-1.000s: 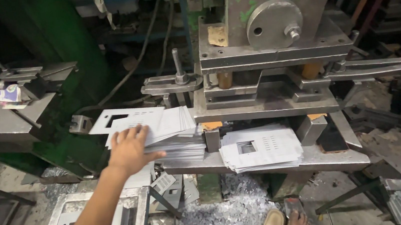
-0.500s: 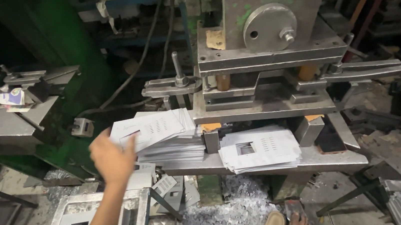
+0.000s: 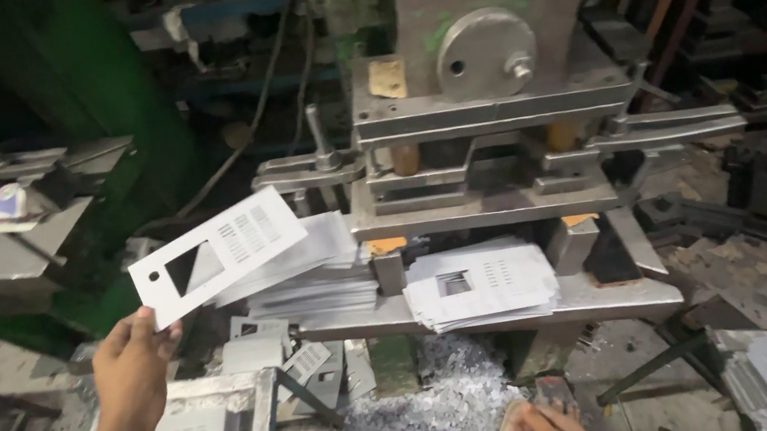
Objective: Operating a manual stamping press to process and shape metal components.
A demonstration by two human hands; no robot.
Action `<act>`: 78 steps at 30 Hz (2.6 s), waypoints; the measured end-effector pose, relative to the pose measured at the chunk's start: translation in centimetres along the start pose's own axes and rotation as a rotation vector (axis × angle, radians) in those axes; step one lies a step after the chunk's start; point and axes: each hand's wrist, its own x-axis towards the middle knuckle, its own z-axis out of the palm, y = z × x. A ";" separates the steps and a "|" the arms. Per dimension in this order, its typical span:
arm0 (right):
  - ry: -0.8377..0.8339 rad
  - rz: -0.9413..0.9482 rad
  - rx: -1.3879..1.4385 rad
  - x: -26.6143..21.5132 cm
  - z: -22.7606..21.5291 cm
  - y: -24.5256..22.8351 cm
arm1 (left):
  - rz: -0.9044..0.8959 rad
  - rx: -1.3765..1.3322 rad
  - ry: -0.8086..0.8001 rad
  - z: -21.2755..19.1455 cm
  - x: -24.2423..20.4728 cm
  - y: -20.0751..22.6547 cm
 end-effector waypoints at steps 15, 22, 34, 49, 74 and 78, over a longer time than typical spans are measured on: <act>-0.194 -0.398 0.512 -14.5 8.8 -42.9 | -0.241 0.013 -0.648 29.0 -9.1 -4.1; -0.236 -0.240 0.655 -6.2 8.9 -47.3 | -0.527 -0.457 -0.468 30.6 -10.4 -0.6; -0.109 -0.073 0.689 1.8 8.7 -51.4 | -0.739 -0.113 -0.234 15.6 -10.5 -7.5; -0.186 -0.026 0.650 6.2 8.5 -52.4 | -0.513 -0.018 0.169 4.3 -1.4 -2.5; -0.166 -0.084 0.254 2.8 9.0 -53.2 | -0.382 0.140 0.232 4.7 4.7 -3.6; -0.175 -0.083 0.247 2.8 8.9 -53.1 | -0.371 0.153 0.251 3.5 4.5 -4.4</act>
